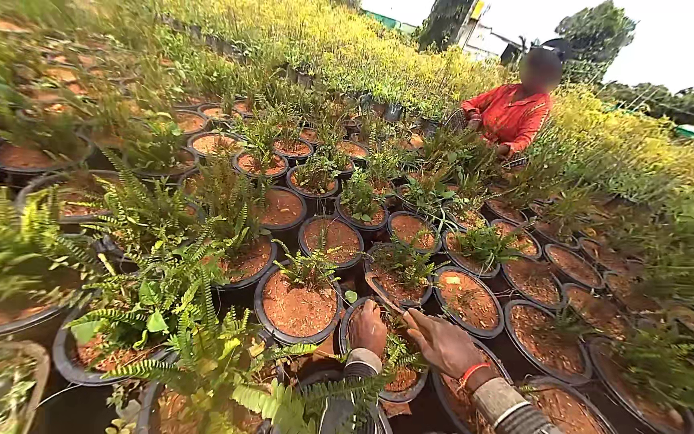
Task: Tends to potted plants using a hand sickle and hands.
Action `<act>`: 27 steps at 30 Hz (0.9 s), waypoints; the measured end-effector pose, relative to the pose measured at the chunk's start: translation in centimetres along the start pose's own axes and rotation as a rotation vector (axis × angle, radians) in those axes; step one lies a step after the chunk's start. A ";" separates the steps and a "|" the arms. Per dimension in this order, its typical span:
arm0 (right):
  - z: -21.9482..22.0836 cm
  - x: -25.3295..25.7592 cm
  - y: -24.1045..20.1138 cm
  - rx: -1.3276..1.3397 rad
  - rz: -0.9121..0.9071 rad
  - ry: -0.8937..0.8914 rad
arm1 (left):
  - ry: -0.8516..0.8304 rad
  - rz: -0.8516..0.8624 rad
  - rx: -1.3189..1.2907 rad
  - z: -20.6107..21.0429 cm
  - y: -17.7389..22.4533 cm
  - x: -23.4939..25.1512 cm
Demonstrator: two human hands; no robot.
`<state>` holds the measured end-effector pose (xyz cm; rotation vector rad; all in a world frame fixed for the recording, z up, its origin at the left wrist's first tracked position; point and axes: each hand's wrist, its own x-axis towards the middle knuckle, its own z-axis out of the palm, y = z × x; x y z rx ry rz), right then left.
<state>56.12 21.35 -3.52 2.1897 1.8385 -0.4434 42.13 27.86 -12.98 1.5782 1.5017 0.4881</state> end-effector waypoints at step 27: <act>0.8 4.2 -2.4 0.037 0.147 0.045 | 0.031 -0.075 -0.033 0.5 -0.1 -0.1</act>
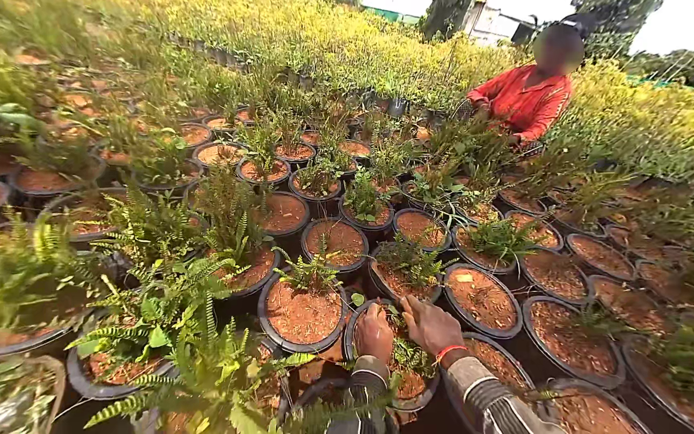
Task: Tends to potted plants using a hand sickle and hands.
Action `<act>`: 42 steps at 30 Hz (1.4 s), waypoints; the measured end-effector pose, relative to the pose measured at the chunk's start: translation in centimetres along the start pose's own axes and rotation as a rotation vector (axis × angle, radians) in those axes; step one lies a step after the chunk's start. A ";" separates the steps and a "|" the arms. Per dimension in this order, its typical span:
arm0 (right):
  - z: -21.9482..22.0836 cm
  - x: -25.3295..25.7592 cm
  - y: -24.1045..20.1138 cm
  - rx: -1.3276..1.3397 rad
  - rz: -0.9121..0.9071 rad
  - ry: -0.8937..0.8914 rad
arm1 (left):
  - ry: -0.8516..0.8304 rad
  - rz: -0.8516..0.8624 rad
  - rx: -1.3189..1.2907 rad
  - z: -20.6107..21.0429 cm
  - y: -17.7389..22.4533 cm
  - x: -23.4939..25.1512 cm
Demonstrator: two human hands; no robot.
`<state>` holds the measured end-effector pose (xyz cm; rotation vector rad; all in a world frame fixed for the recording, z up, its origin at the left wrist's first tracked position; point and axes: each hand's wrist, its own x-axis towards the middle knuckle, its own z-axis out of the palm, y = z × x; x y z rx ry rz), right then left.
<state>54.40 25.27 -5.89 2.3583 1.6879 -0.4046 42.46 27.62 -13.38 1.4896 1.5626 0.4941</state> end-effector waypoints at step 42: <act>-2.4 2.9 -1.0 0.966 0.049 0.259 | 0.090 0.031 -0.153 1.1 -0.6 0.6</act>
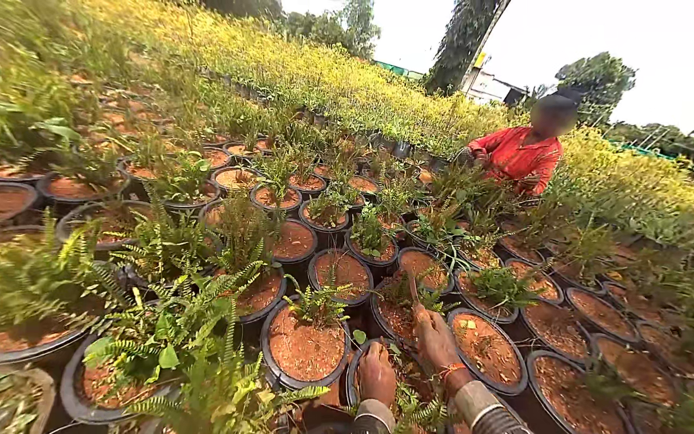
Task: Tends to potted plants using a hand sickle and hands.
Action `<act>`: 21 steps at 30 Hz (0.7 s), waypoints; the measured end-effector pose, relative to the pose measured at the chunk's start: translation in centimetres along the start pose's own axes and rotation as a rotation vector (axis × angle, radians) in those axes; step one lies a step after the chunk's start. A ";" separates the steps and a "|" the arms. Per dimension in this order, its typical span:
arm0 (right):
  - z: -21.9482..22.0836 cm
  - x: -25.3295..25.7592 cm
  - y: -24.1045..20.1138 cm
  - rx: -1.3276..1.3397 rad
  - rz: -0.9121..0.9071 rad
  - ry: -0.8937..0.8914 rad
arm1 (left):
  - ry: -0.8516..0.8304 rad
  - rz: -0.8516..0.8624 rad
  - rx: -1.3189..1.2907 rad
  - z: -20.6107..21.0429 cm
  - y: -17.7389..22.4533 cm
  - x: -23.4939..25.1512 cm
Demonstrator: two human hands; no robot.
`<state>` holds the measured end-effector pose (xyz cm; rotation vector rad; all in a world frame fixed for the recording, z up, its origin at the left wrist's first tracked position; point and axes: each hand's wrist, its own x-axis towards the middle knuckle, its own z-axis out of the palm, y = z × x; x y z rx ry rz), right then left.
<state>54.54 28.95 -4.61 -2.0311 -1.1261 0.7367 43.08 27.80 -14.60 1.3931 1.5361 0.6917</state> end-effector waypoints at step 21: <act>3.5 2.0 0.8 0.262 0.312 0.078 | -0.023 -0.020 -0.013 -0.4 0.8 -0.4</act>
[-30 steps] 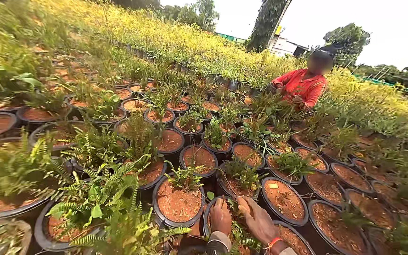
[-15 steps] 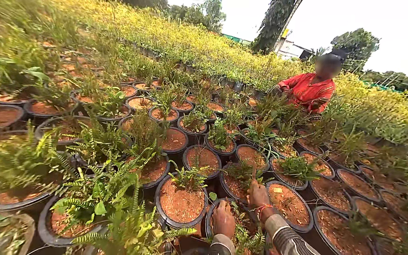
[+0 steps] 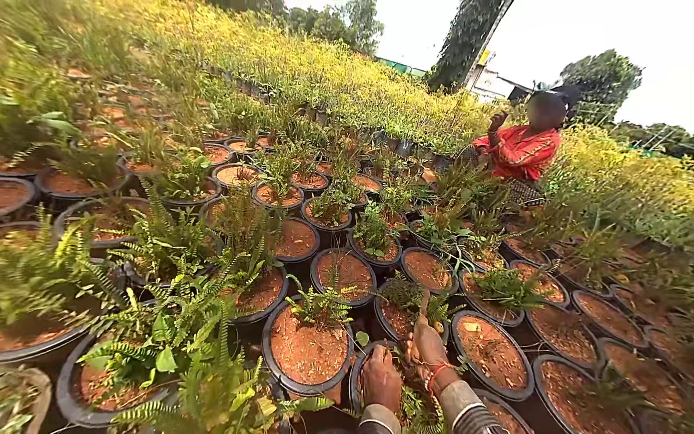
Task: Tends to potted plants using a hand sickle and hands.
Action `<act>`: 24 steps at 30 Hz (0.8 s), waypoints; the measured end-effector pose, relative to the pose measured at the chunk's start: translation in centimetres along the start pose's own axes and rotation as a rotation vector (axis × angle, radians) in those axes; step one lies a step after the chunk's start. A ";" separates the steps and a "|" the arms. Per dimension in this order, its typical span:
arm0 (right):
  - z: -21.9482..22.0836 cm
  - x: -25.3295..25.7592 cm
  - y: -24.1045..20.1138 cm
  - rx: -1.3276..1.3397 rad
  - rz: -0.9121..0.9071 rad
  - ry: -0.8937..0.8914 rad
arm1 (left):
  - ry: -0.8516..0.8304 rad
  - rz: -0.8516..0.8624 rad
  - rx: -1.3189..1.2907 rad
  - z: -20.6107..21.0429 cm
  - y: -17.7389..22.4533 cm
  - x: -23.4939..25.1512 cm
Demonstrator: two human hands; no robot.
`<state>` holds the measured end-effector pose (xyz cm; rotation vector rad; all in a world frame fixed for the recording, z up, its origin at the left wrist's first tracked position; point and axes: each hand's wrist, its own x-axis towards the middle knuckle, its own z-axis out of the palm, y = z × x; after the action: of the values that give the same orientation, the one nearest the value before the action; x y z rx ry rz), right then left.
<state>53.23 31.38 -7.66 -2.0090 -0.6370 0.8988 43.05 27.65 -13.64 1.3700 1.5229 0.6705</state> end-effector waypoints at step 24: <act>-3.1 0.9 0.1 -0.089 0.085 -0.218 | -0.006 -0.012 -0.010 0.6 -0.7 0.7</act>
<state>56.17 30.48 -6.77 -2.0463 -0.7270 1.1701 43.34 28.02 -14.68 1.3537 1.5202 0.6653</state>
